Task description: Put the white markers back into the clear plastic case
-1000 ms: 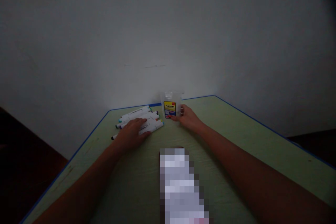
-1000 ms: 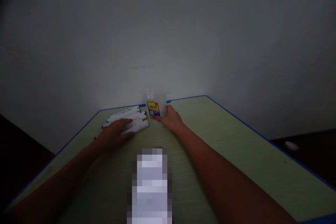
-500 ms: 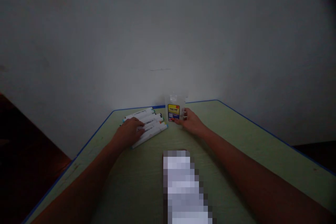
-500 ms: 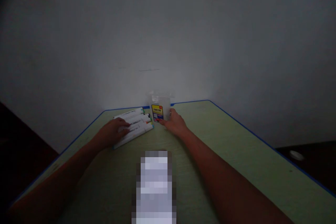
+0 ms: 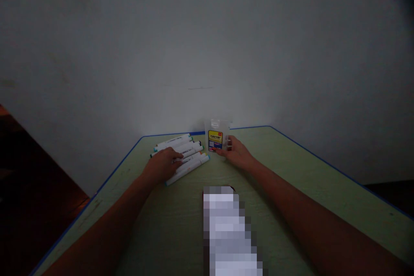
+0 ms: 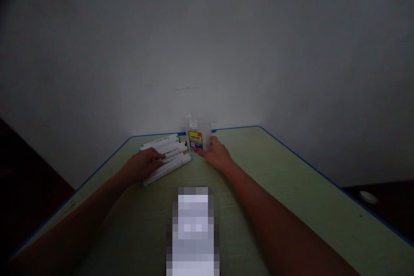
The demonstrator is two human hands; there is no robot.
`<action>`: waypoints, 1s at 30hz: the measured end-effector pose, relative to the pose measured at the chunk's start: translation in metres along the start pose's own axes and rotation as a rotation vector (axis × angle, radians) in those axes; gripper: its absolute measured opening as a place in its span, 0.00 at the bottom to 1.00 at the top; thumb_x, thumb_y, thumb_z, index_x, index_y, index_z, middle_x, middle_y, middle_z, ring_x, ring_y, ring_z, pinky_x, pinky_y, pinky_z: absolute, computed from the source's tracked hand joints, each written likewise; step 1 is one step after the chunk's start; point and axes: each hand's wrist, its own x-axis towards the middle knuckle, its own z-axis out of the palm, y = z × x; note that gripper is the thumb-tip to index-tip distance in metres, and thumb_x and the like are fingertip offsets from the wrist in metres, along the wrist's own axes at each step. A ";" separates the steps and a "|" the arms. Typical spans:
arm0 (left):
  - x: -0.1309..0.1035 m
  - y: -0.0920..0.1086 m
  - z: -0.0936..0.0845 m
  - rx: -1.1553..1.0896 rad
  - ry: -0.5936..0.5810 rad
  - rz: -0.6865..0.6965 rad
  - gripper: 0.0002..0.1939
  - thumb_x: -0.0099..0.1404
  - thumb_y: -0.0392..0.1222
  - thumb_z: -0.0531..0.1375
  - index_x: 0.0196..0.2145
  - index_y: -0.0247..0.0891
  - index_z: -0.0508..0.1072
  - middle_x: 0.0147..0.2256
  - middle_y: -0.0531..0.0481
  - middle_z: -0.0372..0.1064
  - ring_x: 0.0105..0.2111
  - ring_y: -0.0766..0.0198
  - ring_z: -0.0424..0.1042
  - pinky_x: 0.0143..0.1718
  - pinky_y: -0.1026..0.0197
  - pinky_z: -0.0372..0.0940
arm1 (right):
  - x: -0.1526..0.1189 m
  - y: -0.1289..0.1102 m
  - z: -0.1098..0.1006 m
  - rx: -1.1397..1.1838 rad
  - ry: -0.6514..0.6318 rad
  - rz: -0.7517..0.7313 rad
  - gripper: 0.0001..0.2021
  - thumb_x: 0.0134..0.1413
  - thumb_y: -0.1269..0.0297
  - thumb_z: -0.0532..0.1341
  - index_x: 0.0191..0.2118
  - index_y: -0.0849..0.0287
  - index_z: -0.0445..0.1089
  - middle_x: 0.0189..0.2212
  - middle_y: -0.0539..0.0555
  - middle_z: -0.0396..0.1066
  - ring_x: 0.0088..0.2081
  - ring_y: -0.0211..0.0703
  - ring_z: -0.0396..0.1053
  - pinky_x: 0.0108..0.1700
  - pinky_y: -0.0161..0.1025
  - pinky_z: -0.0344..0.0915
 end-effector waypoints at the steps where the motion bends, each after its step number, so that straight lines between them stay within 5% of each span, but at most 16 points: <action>1: 0.000 0.000 0.000 0.005 -0.004 0.011 0.19 0.57 0.49 0.47 0.42 0.45 0.70 0.42 0.48 0.65 0.40 0.61 0.65 0.44 0.57 0.60 | 0.000 0.000 0.000 -0.003 0.005 -0.001 0.22 0.39 0.60 0.65 0.43 0.56 0.60 0.42 0.57 0.69 0.40 0.46 0.69 0.40 0.44 0.66; 13: 0.001 -0.011 -0.005 0.017 -0.036 -0.046 0.18 0.54 0.51 0.49 0.35 0.42 0.72 0.43 0.49 0.66 0.38 0.63 0.66 0.40 0.61 0.61 | -0.001 -0.002 -0.002 -0.011 -0.005 0.014 0.24 0.39 0.60 0.65 0.44 0.58 0.60 0.42 0.57 0.69 0.39 0.44 0.69 0.40 0.43 0.65; 22: 0.002 -0.014 0.002 0.023 -0.038 0.000 0.20 0.54 0.53 0.50 0.40 0.44 0.70 0.44 0.48 0.64 0.43 0.60 0.65 0.48 0.57 0.59 | -0.001 -0.002 -0.002 0.010 -0.019 -0.002 0.25 0.37 0.57 0.65 0.43 0.58 0.59 0.43 0.58 0.69 0.40 0.45 0.70 0.41 0.45 0.65; 30: 0.000 -0.009 0.000 0.048 0.001 -0.037 0.16 0.52 0.53 0.51 0.33 0.41 0.69 0.39 0.49 0.66 0.37 0.61 0.65 0.41 0.58 0.61 | -0.001 -0.004 -0.003 -0.007 -0.034 -0.002 0.26 0.38 0.56 0.65 0.44 0.58 0.58 0.43 0.57 0.69 0.40 0.45 0.70 0.41 0.44 0.66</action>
